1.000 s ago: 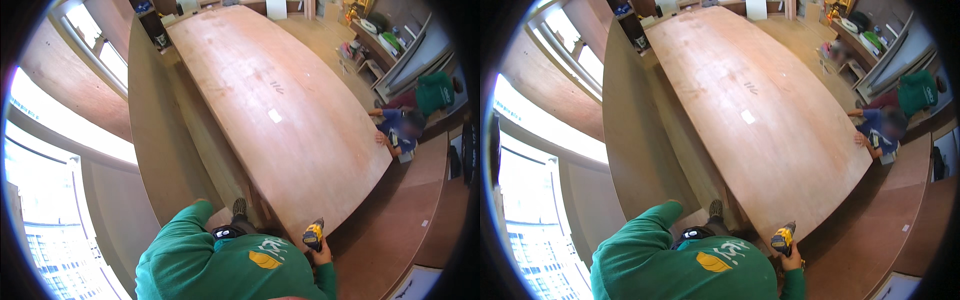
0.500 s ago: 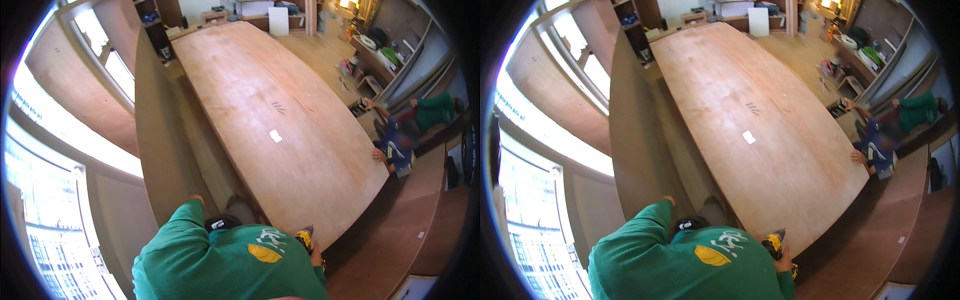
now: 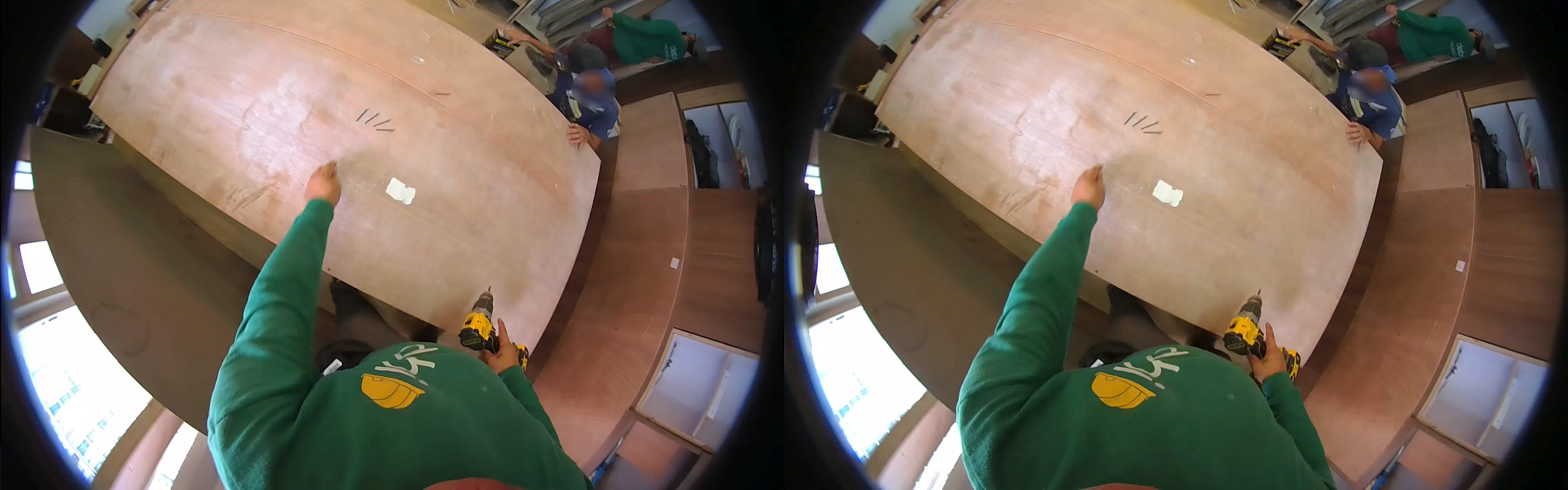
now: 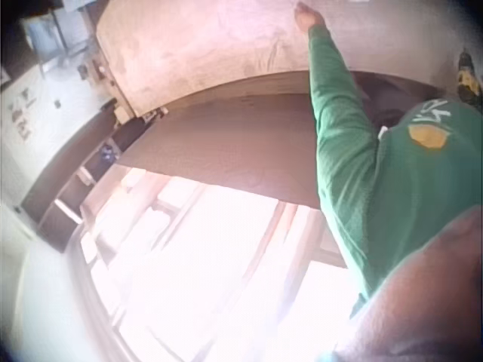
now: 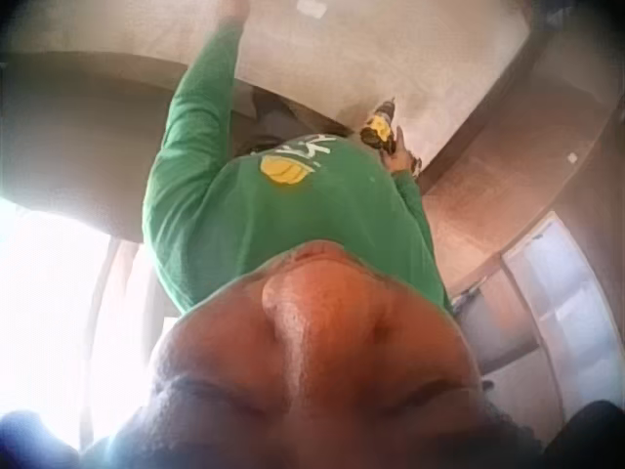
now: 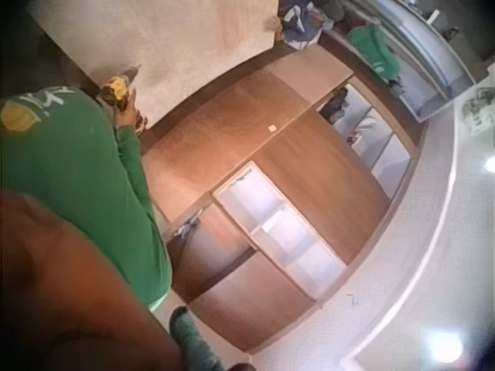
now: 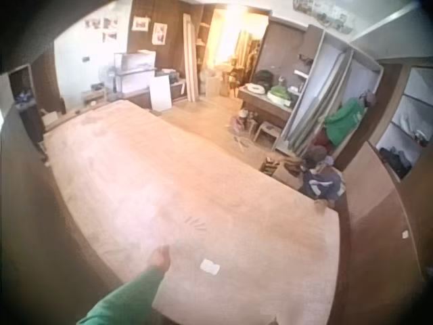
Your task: The person drills several holes into a large sheet of plywood using a power drill and then helps another person move and position the plywood sheet.
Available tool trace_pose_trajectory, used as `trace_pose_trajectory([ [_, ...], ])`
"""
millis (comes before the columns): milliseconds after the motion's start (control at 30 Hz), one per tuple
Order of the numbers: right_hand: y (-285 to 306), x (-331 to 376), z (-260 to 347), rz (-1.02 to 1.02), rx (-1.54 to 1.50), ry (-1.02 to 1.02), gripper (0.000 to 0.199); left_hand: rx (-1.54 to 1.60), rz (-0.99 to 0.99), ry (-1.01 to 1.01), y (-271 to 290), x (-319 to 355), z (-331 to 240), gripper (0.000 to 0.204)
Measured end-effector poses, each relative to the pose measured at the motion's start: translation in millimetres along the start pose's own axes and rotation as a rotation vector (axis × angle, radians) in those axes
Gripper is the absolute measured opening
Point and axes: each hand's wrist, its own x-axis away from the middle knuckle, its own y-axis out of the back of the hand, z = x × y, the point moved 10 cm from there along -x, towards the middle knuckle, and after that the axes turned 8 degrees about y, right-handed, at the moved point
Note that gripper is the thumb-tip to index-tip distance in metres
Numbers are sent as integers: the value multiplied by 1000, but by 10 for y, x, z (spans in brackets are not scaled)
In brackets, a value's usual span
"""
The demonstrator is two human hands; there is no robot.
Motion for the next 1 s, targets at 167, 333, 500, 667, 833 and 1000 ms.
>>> trace_pose_trajectory([
  [167,-70,-181,552,-3,39,-35,99,-99,165,-26,-456,-838,-597,29],
  [333,-89,-639,998,-14,130,-22,97,-326,243,25,-612,-1301,-843,71],
  [500,-13,-1277,1188,-94,213,79,94,-451,214,-18,-766,-1274,-1039,111],
  [667,-46,-1934,1196,-215,339,286,89,-394,61,-244,-844,-1281,-1059,59],
  [833,-194,-2309,1002,-290,378,300,89,-293,40,-365,-935,-1274,-1191,30],
  [1000,-354,-2489,901,-252,360,287,90,-202,-12,-416,-1008,-1254,-1142,18],
])
